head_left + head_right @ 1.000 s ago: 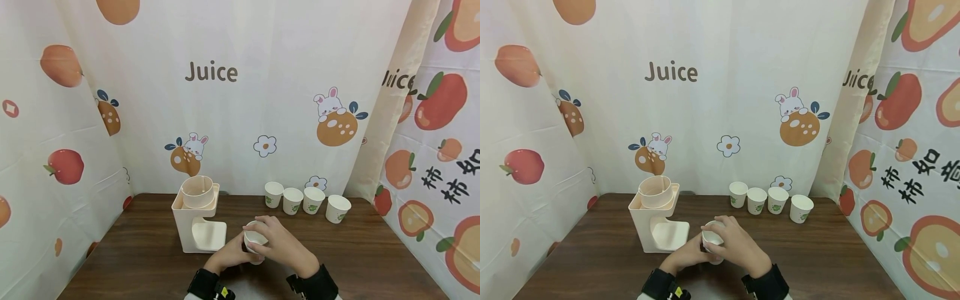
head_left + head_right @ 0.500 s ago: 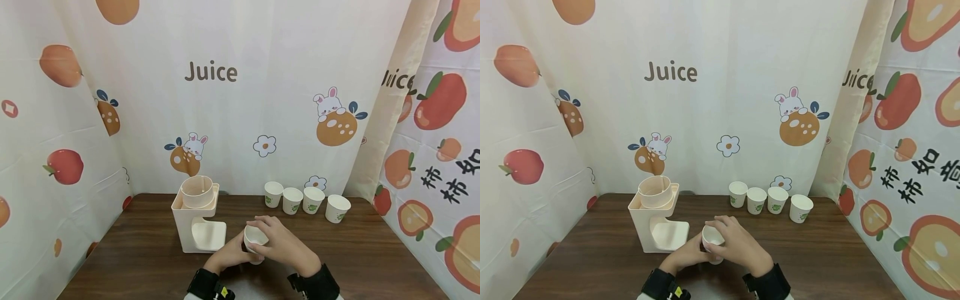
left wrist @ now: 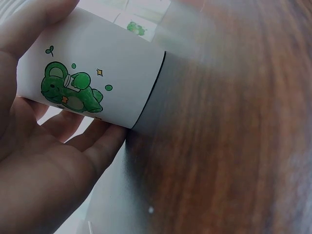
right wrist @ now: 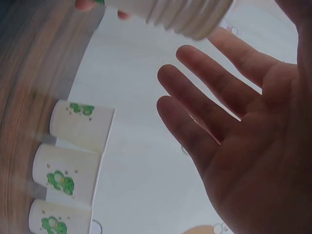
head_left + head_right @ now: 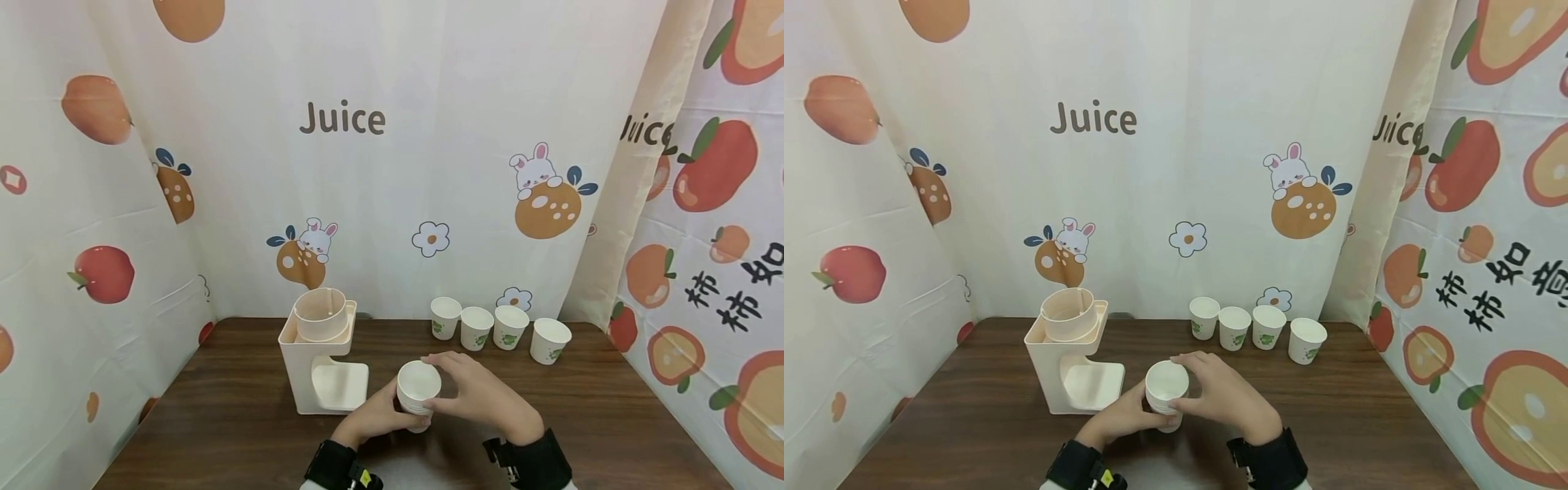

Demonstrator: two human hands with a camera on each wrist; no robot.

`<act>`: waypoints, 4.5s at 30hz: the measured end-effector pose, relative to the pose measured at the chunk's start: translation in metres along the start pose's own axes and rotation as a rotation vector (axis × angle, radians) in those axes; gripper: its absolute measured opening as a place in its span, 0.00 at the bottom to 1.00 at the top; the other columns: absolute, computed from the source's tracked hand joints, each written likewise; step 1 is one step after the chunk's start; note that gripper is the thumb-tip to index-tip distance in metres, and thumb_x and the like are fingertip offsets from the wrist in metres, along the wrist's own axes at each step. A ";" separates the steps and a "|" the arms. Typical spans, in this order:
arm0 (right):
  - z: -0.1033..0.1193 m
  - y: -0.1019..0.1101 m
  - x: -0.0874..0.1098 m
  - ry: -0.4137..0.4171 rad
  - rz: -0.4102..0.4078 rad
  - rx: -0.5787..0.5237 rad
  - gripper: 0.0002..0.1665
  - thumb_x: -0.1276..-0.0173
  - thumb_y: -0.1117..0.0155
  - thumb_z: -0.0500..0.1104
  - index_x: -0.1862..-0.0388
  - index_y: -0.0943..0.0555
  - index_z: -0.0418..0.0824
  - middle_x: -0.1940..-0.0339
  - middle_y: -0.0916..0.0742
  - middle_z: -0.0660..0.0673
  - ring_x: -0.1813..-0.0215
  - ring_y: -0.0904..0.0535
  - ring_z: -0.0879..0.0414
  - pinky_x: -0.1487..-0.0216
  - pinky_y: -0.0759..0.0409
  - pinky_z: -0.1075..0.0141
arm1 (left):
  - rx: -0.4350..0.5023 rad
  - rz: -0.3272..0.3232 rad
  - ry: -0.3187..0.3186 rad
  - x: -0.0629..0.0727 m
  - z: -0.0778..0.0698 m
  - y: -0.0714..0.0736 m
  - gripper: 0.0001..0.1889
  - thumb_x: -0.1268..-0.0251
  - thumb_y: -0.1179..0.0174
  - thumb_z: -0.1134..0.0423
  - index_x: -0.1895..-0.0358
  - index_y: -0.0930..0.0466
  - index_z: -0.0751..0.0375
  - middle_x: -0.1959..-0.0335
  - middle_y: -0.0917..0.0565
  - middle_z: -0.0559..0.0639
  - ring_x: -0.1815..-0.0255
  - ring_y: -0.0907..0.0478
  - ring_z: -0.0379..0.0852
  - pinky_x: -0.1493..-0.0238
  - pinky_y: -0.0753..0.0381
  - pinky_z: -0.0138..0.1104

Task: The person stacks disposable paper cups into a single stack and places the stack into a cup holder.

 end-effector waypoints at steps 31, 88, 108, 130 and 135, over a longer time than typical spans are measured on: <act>-0.062 0.045 0.024 -0.192 -0.143 0.044 0.31 0.33 0.28 0.50 0.37 0.22 0.36 0.40 0.18 0.38 0.37 0.25 0.37 0.39 0.28 0.42 | -0.010 -0.004 -0.015 -0.002 -0.001 -0.001 0.43 0.43 0.25 0.61 0.26 0.40 0.47 0.39 0.25 0.44 0.37 0.29 0.48 0.34 0.39 0.55; -0.215 0.089 0.053 -0.526 -0.291 0.371 0.32 0.33 0.35 0.50 0.37 0.25 0.31 0.39 0.29 0.22 0.41 0.36 0.22 0.50 0.32 0.30 | 0.002 0.006 -0.040 -0.001 -0.001 -0.002 0.43 0.43 0.25 0.62 0.26 0.40 0.47 0.39 0.25 0.43 0.37 0.29 0.46 0.35 0.38 0.52; -0.233 0.084 0.051 -0.597 -0.113 0.301 0.40 0.30 0.37 0.60 0.31 0.29 0.33 0.40 0.31 0.18 0.41 0.37 0.22 0.48 0.32 0.29 | -0.003 0.001 -0.020 -0.003 0.000 -0.001 0.44 0.44 0.24 0.61 0.26 0.40 0.46 0.39 0.25 0.42 0.37 0.29 0.46 0.34 0.38 0.54; -0.228 0.080 0.057 -0.577 -0.144 0.253 0.40 0.30 0.35 0.61 0.34 0.28 0.31 0.45 0.28 0.16 0.43 0.37 0.21 0.51 0.32 0.30 | 0.008 0.002 -0.046 -0.002 -0.001 -0.002 0.43 0.44 0.25 0.63 0.27 0.39 0.48 0.40 0.24 0.43 0.38 0.28 0.46 0.35 0.37 0.51; -0.217 0.082 0.059 -0.551 -0.159 0.265 0.42 0.30 0.36 0.64 0.36 0.27 0.30 0.47 0.27 0.16 0.43 0.36 0.20 0.49 0.33 0.31 | 0.009 0.002 -0.047 -0.001 -0.001 -0.002 0.43 0.44 0.25 0.63 0.27 0.39 0.48 0.40 0.24 0.43 0.38 0.28 0.46 0.35 0.37 0.51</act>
Point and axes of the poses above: each hand's wrist, its own x-axis away from the middle knuckle, its own y-axis out of the back of the hand, z = x × y, the point moved 7 cm from there along -x, towards the middle knuckle
